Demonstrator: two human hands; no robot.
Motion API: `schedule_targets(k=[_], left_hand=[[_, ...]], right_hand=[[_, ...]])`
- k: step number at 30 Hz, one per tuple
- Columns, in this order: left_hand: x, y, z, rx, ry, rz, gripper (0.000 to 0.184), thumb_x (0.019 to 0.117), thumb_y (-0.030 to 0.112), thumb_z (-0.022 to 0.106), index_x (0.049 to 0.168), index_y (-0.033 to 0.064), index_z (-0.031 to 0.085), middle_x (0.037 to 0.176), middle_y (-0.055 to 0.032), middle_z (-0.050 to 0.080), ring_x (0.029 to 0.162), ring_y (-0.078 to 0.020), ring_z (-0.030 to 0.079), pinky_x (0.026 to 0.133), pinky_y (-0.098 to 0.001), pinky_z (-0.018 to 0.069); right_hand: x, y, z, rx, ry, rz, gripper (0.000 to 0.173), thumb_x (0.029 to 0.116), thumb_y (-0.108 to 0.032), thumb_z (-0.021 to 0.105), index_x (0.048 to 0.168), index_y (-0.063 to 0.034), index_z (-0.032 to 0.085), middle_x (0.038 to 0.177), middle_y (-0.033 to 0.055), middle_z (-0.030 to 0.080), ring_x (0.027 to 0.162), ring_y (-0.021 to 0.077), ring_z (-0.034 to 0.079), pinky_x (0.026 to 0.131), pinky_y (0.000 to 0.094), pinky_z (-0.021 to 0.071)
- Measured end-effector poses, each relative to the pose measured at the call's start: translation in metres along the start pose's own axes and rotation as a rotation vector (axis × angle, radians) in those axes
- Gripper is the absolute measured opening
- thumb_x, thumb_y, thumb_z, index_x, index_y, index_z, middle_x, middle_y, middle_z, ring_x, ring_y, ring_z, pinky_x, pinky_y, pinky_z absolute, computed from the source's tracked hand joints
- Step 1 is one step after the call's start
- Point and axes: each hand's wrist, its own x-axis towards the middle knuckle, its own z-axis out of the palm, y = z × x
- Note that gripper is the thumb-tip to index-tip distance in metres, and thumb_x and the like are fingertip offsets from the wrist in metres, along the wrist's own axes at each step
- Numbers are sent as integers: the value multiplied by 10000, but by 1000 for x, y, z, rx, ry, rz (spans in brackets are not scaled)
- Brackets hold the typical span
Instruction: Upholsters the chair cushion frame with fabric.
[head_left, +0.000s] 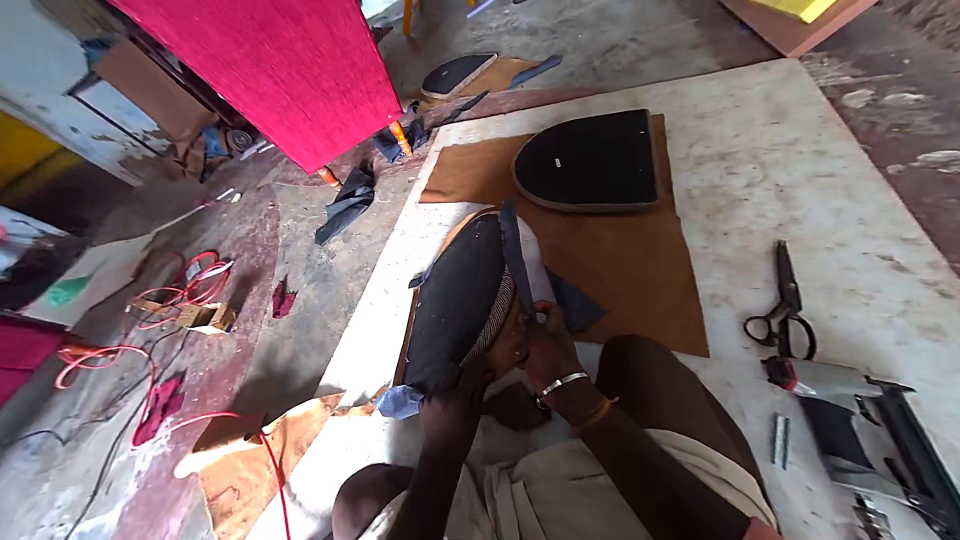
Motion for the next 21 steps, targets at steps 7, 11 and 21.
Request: schedule_targets(k=[7,11,21], left_hand=[[2,-25,-20,-259,111,-117,296,1011,334,597,948,86,745,884,-32,668,778,-113,659,696,-281,588],[-28,-45,-38,-521,158,-51,279,1069,288,493,953,84,643,913,-15,621,886,-88,611,812,-258,541],[-16,-17,-51,-663,176,-158,307,1015,96,560,1265,-82,573,1317,-187,667,1199,-236,680,1004,-397,595]], right_hand=[[0,-14,34,-48,-114,-53,301,1078,-201,538,1361,-168,441,965,165,644,742,271,666,597,406,557],[-1,-20,36,-137,-160,-25,285,1087,-268,529,1355,-189,475,1001,166,652,770,280,663,592,393,541],[-5,-3,75,-421,-477,-116,260,1106,-296,469,1209,-98,601,1030,147,682,897,256,687,745,444,584]])
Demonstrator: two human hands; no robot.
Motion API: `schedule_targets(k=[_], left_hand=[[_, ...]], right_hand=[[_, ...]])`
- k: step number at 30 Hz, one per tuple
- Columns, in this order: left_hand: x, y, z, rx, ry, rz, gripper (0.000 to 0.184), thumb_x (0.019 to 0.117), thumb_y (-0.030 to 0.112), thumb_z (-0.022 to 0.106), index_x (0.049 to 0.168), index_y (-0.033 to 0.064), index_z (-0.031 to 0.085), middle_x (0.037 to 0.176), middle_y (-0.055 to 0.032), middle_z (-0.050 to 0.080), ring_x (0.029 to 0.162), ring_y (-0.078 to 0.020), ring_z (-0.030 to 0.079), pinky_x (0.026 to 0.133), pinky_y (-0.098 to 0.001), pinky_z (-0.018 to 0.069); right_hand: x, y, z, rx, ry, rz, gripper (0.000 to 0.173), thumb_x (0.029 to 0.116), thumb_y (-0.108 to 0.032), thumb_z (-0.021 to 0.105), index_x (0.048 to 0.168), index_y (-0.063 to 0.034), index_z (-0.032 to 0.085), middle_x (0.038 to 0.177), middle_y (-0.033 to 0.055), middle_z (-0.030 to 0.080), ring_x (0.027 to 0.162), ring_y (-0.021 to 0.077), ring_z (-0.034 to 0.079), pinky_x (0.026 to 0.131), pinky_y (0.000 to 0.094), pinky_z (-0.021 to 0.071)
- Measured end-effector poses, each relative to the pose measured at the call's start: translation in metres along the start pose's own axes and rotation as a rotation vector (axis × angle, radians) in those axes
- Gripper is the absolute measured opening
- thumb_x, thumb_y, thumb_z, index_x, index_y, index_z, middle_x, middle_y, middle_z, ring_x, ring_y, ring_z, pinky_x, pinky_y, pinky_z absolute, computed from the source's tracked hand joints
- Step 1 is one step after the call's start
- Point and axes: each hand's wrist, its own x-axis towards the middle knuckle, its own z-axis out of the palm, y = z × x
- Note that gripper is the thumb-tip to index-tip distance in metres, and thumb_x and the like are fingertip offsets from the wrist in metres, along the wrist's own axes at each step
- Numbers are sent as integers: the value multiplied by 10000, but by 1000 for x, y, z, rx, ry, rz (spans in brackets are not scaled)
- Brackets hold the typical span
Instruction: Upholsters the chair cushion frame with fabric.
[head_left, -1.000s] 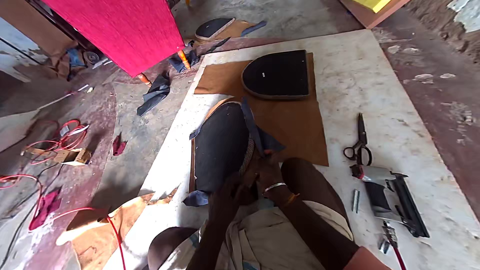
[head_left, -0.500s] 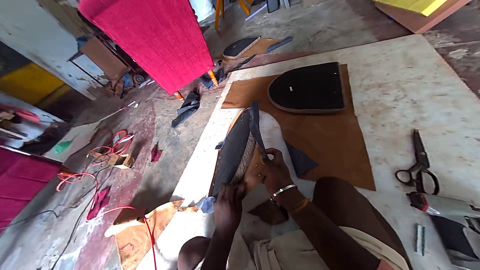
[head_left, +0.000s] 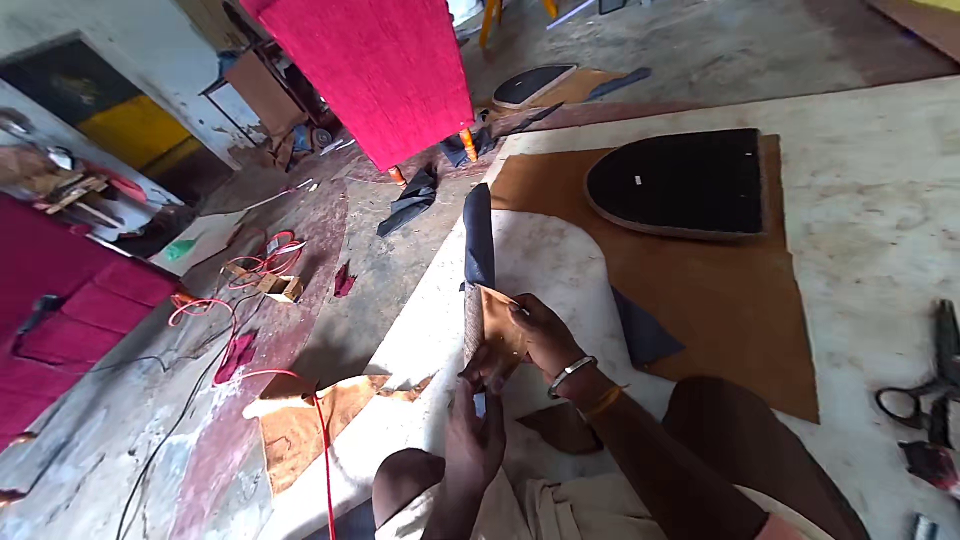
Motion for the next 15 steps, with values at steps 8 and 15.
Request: schedule_targets(k=[8,15], left_hand=[[20,-9,-5,-173,163,-352,386,1069,255,479,1238,-48,647,1116,-125,730,1048,-148,703,969,-331,573],[-56,-41,-47,587,-18,-406,628,935,708,504,899,125,735,730,-8,683,657,-177,677,602,-471,579]], right_hand=[[6,-2,47,-470,-89,-285,319,1101,-329,457,999,-110,667,805,48,627,752,166,627,713,405,525],[7,4,59,-502,-192,-276,340,1105,-351,451,1008,-89,645,830,65,602,762,176,602,710,400,503]])
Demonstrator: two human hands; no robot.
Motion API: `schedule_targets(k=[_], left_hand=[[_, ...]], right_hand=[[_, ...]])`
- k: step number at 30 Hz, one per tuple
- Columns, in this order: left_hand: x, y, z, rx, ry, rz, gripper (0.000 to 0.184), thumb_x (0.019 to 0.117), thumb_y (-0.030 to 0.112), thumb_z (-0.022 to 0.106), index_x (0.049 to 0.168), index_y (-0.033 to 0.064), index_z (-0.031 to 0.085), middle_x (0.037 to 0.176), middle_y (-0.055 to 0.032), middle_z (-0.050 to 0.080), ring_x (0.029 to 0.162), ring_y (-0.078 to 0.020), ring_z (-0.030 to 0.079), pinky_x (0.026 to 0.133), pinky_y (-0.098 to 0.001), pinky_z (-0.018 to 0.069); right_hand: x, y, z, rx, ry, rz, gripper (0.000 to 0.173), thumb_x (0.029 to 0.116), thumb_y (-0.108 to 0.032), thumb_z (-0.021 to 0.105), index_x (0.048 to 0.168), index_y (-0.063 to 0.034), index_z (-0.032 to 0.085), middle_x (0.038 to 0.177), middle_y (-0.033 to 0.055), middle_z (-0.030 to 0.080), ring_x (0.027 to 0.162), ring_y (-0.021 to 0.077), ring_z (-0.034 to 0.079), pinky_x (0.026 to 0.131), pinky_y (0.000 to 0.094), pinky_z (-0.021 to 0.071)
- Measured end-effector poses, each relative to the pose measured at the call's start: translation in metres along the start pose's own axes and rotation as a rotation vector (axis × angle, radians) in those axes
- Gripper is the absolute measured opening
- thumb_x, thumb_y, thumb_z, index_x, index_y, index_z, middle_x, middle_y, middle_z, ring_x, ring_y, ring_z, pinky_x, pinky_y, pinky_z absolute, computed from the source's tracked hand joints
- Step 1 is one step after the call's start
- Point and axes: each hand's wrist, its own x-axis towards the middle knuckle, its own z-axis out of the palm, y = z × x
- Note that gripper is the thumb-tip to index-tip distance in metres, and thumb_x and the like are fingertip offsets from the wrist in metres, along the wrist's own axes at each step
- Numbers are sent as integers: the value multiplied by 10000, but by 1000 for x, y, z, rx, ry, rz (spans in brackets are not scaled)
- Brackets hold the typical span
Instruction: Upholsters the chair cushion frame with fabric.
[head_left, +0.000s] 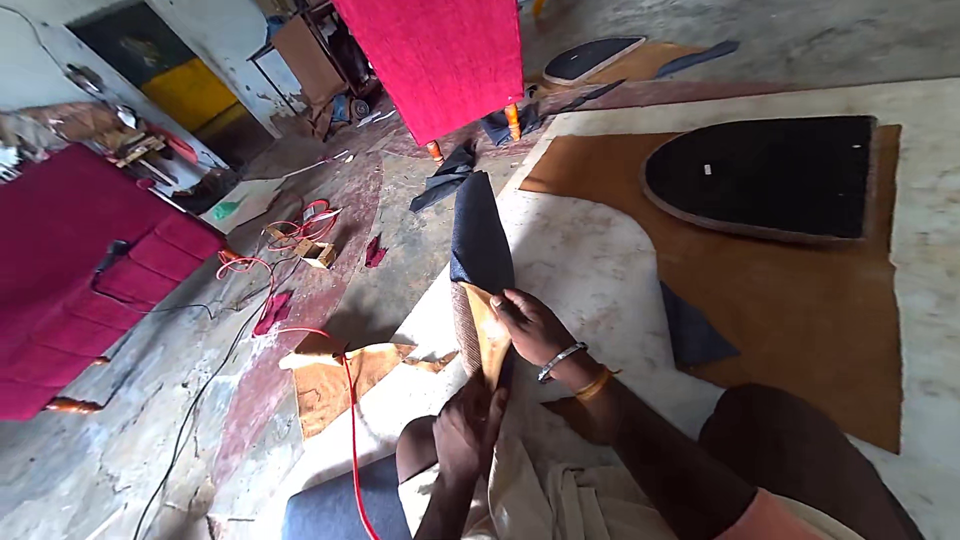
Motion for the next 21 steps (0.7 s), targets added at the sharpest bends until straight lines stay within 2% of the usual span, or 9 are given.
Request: schedule_targets(k=[2,4,8,11,13,15,18,20,21], left_hand=[[-6,-19,-7,64,126,105,602,979,648,493,662,159,646,577,28,561,541,-150,584,525,-412,517],[-2,-20,-17,4,232,191,532,981,566,554,637,167,618,588,53,549,566,-112,562,570,-347,506],[31,23,-31,-75,342,265,576,867,654,696,815,82,651,702,-2,594,640,-144,589,622,-355,546],[65,54,-32,58,325,239,709,857,725,637,1065,48,675,781,-46,679,697,-214,675,652,-444,592],[76,60,-32,30,285,249,455,971,528,601,1030,89,707,800,-52,705,730,-224,711,662,-461,602],[73,52,-35,-249,328,286,355,1046,346,520,998,45,702,798,-27,687,724,-140,686,683,-375,605],[62,34,-40,-918,456,-120,225,1097,187,343,1157,-7,442,779,-10,557,613,-72,590,609,-251,555],[63,24,-44,-1101,397,-472,397,1119,260,375,1451,48,330,1101,-135,591,818,-206,662,709,-376,581],[59,20,-41,-1077,317,-439,482,1099,272,410,1495,15,311,1230,-166,584,972,-224,667,823,-402,582]], right_hand=[[3,3,-2,13,12,-11,344,1105,-380,445,1028,-109,643,822,57,612,730,165,607,679,388,513],[4,3,-4,46,-3,-8,330,1103,-373,454,1024,-113,641,800,51,598,694,154,587,648,359,498],[1,-6,0,143,-56,17,313,1089,-348,504,1041,-92,678,843,55,635,745,146,606,695,352,515],[2,-6,2,206,-86,15,300,1072,-344,548,987,-104,706,795,36,650,685,135,604,629,329,512],[2,-5,-2,223,-95,21,303,1067,-328,557,932,-105,711,767,25,654,685,126,603,649,326,508],[2,-6,-10,229,-70,8,298,1057,-279,581,849,-99,696,742,16,628,701,111,587,672,316,489],[-4,-6,-20,191,-39,-15,262,1033,-250,609,856,-87,712,748,1,626,719,89,582,698,306,488],[-11,-8,-18,68,-18,-11,272,1020,-330,614,935,-111,750,846,7,691,814,103,643,776,355,528],[-16,-7,-13,-22,-5,-18,301,1013,-400,605,996,-153,777,946,-5,733,916,98,678,846,372,552]])
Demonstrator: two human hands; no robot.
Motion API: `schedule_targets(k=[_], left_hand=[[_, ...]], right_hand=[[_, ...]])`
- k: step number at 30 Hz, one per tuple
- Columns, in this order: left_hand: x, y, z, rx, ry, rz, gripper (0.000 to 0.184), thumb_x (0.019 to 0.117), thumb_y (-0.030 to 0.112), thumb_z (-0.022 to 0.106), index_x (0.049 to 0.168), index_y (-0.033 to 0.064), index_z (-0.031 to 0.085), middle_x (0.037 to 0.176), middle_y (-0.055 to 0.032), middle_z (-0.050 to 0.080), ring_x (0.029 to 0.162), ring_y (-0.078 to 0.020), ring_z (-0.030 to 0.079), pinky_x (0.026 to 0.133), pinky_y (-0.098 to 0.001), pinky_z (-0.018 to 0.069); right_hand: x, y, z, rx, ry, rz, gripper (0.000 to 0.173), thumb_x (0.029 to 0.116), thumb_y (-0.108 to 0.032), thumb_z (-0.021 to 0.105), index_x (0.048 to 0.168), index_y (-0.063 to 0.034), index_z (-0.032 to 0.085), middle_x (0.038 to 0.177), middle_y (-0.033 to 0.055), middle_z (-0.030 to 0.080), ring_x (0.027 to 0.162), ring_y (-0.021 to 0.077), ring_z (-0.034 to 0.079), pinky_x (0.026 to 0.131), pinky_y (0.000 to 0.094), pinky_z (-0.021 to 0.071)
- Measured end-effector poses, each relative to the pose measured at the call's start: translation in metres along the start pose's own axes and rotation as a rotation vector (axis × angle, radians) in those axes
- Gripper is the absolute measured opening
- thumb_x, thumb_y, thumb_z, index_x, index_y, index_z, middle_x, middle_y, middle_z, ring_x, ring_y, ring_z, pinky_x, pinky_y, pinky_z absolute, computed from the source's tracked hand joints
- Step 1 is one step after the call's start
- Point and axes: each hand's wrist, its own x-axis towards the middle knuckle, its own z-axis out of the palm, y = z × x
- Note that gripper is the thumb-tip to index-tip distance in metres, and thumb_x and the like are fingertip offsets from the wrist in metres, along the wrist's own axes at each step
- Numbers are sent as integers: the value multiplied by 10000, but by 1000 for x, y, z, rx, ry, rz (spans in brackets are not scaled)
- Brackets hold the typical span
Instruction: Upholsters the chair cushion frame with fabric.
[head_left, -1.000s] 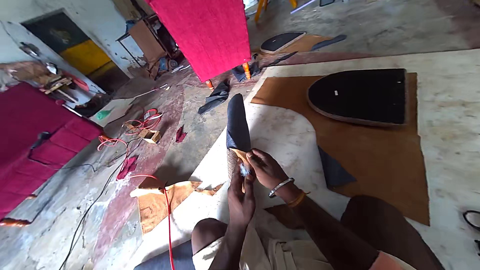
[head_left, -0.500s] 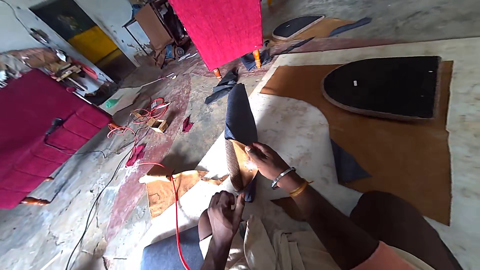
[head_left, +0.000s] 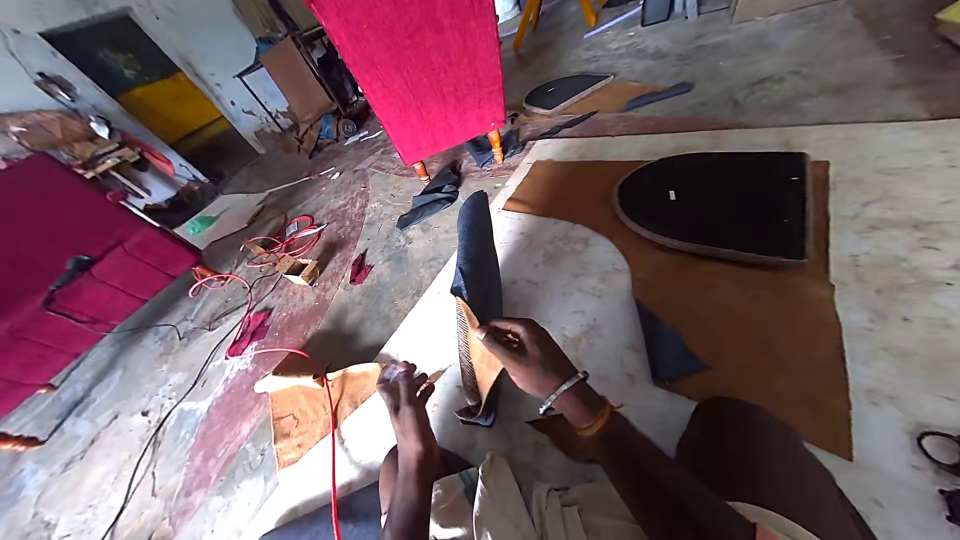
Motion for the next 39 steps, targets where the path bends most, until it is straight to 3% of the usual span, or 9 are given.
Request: schedule_targets(k=[4,8,14,17,21,26,30,33,39], left_hand=[[-19,-11,18,247,-349,375,668,955,470,649,1319,-77,528,1248,-164,621,1166,-196,625,1014,-368,551],[-20,-22,41,420,-239,580,652,940,487,677,1270,-66,575,1215,-174,614,1128,-184,633,980,-334,568],[-29,-20,64,409,-286,510,333,1056,259,527,1151,-14,694,1041,-73,736,978,-87,703,910,-276,585],[-52,-32,85,492,-419,458,362,1049,296,533,1155,-2,710,1036,-77,750,957,-102,716,900,-320,593],[-84,-60,122,815,-744,599,364,1048,274,530,1223,12,712,1150,-141,742,1038,-267,734,910,-483,601],[-109,-149,142,1308,-1159,572,384,1048,298,486,1357,135,645,1414,-88,626,1268,-300,625,931,-507,578],[-83,-197,122,1402,-1065,381,408,1062,313,498,1381,93,627,1433,-145,594,1326,-321,576,1065,-505,509],[-66,-200,122,1374,-1024,369,398,1072,319,478,1326,68,654,1408,-158,603,1354,-336,540,1108,-483,472],[-89,-208,168,1365,-1034,376,722,887,756,559,1253,149,696,1496,-112,529,1407,-325,472,1166,-525,387]], right_hand=[[-16,5,24,-147,27,-47,517,1004,-636,461,1100,-263,806,1441,49,629,1419,206,508,1156,465,432],[-19,22,20,183,78,-179,425,1096,-390,429,1058,-191,803,1154,-55,772,1259,94,633,1155,376,460],[-25,38,-17,380,234,74,461,1037,-359,554,1443,-146,513,1293,71,687,1152,201,691,867,408,627],[-35,44,-42,599,351,344,493,1089,-361,476,1552,-233,366,1463,128,558,1226,341,654,837,560,629],[-68,79,-84,748,546,518,513,1106,-470,379,1582,-290,312,1505,164,508,1252,382,616,888,576,580],[-173,163,-195,149,806,449,518,1106,-398,415,1517,-83,405,1422,154,585,1231,282,620,1002,507,531],[-295,237,-267,-451,811,745,535,1059,-341,567,1444,24,494,1389,265,581,1261,407,598,1062,589,485],[-352,284,-260,-676,786,987,706,950,-421,713,1434,51,508,1388,344,546,1289,514,540,1076,669,427],[-358,305,-241,-787,861,1090,757,913,-271,762,1518,5,400,1321,365,583,1214,562,578,989,710,456]])
